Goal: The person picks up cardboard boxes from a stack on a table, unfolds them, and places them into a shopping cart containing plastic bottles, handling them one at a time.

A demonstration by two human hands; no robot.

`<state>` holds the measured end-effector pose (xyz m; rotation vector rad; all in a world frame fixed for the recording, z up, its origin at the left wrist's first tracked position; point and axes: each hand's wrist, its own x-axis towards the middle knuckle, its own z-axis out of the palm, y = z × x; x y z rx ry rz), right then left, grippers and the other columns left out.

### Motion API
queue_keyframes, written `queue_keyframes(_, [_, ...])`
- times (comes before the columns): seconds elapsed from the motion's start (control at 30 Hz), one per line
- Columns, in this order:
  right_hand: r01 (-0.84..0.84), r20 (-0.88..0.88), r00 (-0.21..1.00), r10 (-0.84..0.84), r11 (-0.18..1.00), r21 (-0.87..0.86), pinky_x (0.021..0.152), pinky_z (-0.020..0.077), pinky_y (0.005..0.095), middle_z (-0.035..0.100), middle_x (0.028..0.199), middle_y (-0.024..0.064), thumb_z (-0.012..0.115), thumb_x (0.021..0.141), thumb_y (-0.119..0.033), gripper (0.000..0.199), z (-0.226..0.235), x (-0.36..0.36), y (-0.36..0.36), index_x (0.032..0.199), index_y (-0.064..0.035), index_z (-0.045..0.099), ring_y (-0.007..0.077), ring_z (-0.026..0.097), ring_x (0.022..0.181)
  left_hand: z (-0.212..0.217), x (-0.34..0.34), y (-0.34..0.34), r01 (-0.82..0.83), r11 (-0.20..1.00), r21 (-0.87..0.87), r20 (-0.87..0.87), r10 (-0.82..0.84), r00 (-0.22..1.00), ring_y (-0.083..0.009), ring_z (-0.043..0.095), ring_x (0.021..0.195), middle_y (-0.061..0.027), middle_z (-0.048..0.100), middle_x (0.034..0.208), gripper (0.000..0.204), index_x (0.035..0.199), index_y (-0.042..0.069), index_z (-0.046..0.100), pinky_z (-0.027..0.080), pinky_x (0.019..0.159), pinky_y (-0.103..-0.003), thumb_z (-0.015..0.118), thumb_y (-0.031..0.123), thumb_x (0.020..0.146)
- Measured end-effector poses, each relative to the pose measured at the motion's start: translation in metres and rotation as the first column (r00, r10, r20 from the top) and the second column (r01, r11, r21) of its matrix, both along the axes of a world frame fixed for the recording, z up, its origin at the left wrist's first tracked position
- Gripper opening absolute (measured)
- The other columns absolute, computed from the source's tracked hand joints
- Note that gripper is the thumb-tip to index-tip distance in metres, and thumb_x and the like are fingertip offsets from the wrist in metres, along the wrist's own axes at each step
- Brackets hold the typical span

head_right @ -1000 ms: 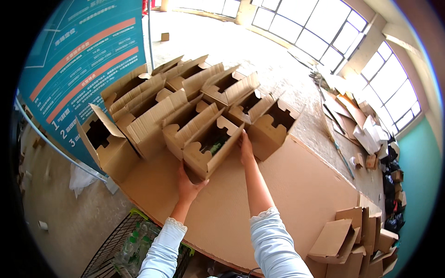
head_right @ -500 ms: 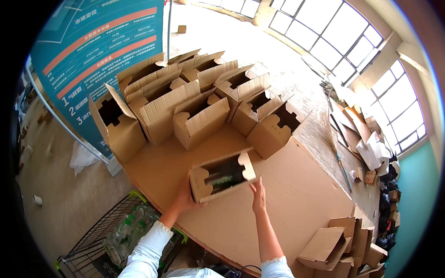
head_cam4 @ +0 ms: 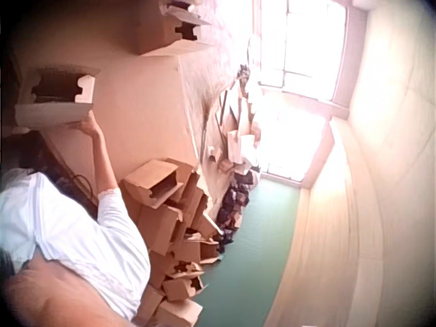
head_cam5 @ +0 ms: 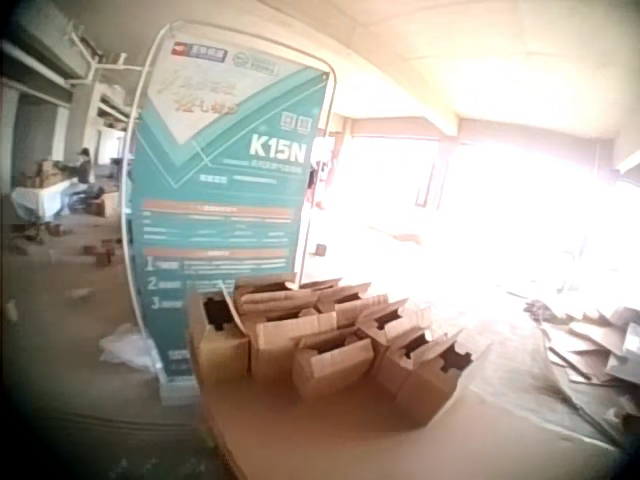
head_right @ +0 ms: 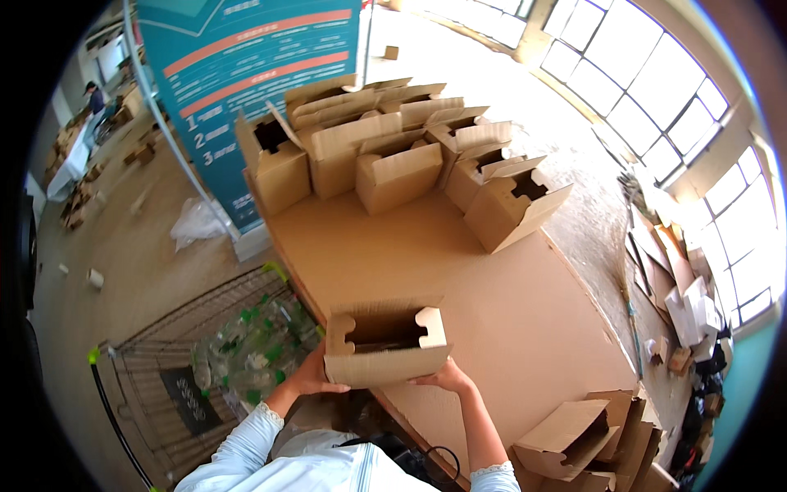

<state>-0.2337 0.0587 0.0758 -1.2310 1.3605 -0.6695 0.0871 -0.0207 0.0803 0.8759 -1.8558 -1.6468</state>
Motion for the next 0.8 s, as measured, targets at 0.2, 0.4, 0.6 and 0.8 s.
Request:
queue_keyframes(0.2, [0.131, 0.272, 0.955, -0.12, 0.991, -0.021, 0.094, 0.0427, 0.0344, 0.048, 0.126, 0.0103, 0.083, 0.062, -0.019, 0.09, 0.003, 0.05, 0.028, 0.135, -0.0019, 0.033, 0.0204, 0.047, 0.115, 0.015, 0.043, 0.063, -0.172, 0.938, 0.301, -0.089, 0.207, 0.974, -0.0225, 0.036, 0.126, -0.0139, 0.041, 0.133, 0.105, 0.14, 0.0, 0.024, 0.026, 0.106, -0.035, 0.083, 0.029, 0.057])
queue_keyframes(0.4, [-0.012, 0.186, 0.983, 0.009, 1.0, 0.017, 0.1, 0.0359, 0.0361, 0.045, 0.131, 0.0123, 0.075, 0.072, -0.03, 0.091, 0.032, 0.116, 0.016, 0.142, -0.0026, 0.023, 0.0221, 0.043, 0.121, 0.008, 0.096, 0.099, -0.412, 0.81, 0.417, -0.104, 0.493, 0.864, -0.0197, 0.043, 0.119, -0.0107, 0.045, 0.131, 0.076, 0.135, -0.001, 0.036, 0.031, 0.102, -0.032, 0.066, 0.036, 0.075])
queue_keyframes(0.6, [-0.146, 0.091, 0.986, 0.14, 0.987, 0.064, 0.077, 0.0499, 0.0299, 0.051, 0.126, 0.0126, 0.064, 0.08, -0.046, 0.088, 0.018, 0.188, -0.027, 0.145, -0.0077, 0.018, 0.0191, 0.053, 0.11, -0.007, 0.148, 0.111, -0.471, 0.521, 0.712, -0.107, 0.744, 0.66, -0.0209, 0.048, 0.116, -0.0091, 0.049, 0.128, 0.065, 0.133, 0.004, 0.042, 0.034, 0.099, -0.035, 0.054, 0.046, 0.085])
queue_keyframes(0.8, [-0.238, 0.035, 0.967, 0.253, 0.842, 0.483, 0.049, 0.0522, 0.0249, 0.057, 0.108, 0.0134, 0.05, 0.081, -0.062, 0.082, 0.021, 0.247, -0.074, 0.138, -0.006, 0.032, 0.0162, 0.06, 0.076, -0.017, 0.211, 0.096, -0.463, 0.362, 0.809, 0.136, 0.652, 0.746, -0.0328, 0.054, 0.109, -0.0143, 0.049, 0.128, 0.072, 0.135, 0.01, 0.038, 0.053, 0.077, -0.049, 0.045, 0.061, 0.084])
